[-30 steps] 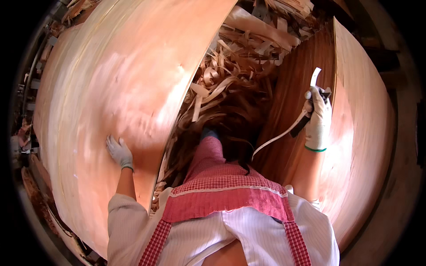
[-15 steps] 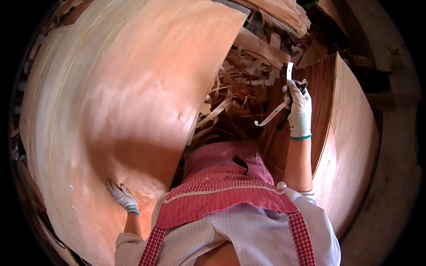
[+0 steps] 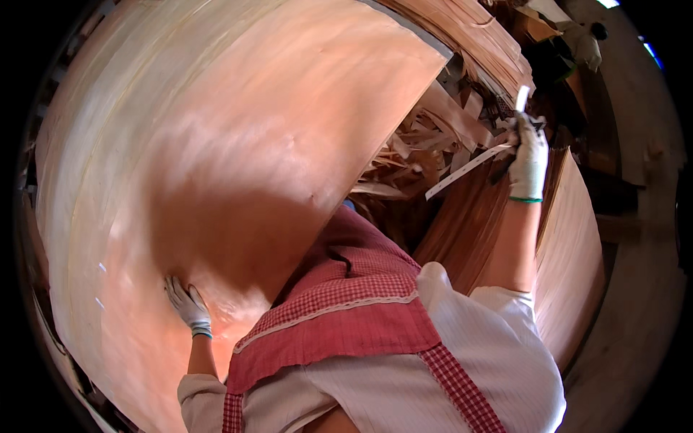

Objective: The person uses a long-handled peeling tool to remove thin layers of wood veneer from a large sheet on a workbench. They repeatedly peel, lift, and discard the veneer strips, then use a scraper to clean the surface and a measuring tape to mark the sheet.

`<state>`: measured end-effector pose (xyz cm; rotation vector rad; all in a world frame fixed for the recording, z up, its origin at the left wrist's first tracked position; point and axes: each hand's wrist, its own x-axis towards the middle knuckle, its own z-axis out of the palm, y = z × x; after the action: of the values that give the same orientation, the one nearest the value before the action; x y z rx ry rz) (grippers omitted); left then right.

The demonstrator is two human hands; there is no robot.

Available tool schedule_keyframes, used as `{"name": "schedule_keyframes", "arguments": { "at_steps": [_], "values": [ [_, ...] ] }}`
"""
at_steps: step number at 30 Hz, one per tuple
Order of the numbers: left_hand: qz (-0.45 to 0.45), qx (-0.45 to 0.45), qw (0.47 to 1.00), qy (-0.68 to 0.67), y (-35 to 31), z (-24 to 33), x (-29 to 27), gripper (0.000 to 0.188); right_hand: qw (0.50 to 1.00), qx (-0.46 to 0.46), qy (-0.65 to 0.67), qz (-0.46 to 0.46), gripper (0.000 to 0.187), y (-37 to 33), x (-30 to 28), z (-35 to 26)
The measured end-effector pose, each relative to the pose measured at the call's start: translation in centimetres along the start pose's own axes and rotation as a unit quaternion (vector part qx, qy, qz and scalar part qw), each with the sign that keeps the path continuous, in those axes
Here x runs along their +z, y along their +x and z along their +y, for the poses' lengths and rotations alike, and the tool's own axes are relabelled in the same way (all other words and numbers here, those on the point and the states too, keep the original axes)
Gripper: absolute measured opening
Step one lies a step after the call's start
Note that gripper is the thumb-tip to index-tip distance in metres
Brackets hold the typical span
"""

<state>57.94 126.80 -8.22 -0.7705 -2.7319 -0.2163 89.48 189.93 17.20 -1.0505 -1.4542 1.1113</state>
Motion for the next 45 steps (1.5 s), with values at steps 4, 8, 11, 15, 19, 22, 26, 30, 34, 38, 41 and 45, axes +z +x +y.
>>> {"name": "schedule_keyframes", "arguments": {
  "at_steps": [4,8,11,15,19,22,26,30,34,38,41,45],
  "values": [
    [0.011,0.005,1.000,0.001,-3.7,-0.2,-1.9,0.048,0.998,-0.044,0.052,0.012,0.019,1.7,-6.2,-1.4],
    [0.001,0.017,1.000,-0.005,-1.0,0.0,-2.0,0.049,0.998,-0.028,0.034,0.048,0.020,5.7,-5.4,-2.4],
    [-0.023,0.017,0.999,-0.017,0.9,-0.4,-3.3,0.049,0.998,-0.038,0.027,0.033,0.018,6.3,-3.4,-1.1],
    [-0.033,-0.002,0.998,-0.047,1.2,2.3,-4.2,0.048,0.999,-0.029,0.037,-0.003,0.014,7.1,-1.9,1.5],
    [-0.021,0.001,1.000,-0.021,0.8,2.5,-3.7,0.049,0.997,0.022,0.053,-0.056,0.017,6.7,2.0,0.8],
    [-0.029,-0.001,0.999,-0.016,0.8,1.8,-3.8,0.050,0.997,0.020,-0.020,-0.070,0.018,6.7,1.5,0.8],
    [-0.051,-0.009,0.998,-0.023,1.6,1.8,-4.5,0.052,0.995,0.043,-0.063,-0.067,0.018,7.6,-0.2,0.6],
    [-0.070,-0.025,0.997,-0.001,0.9,1.7,-2.9,0.053,0.991,0.052,-0.077,-0.095,0.015,8.8,-0.2,2.8],
    [-0.119,-0.065,0.990,0.032,2.7,2.3,-2.0,0.052,0.983,-0.019,-0.125,-0.134,0.018,11.6,2.5,3.7],
    [-0.225,-0.104,0.942,0.227,5.0,6.1,-4.3,0.055,0.980,-0.041,-0.165,-0.103,0.024,15.7,-3.0,4.8],
    [-0.131,-0.187,0.935,0.272,5.6,12.0,0.0,0.065,0.990,0.028,-0.114,-0.079,0.019,17.0,-4.4,5.2],
    [-0.155,-0.309,0.938,0.033,8.9,24.4,2.3,0.076,0.989,0.075,-0.122,-0.037,0.022,22.3,-8.2,7.7]
  ]
}}
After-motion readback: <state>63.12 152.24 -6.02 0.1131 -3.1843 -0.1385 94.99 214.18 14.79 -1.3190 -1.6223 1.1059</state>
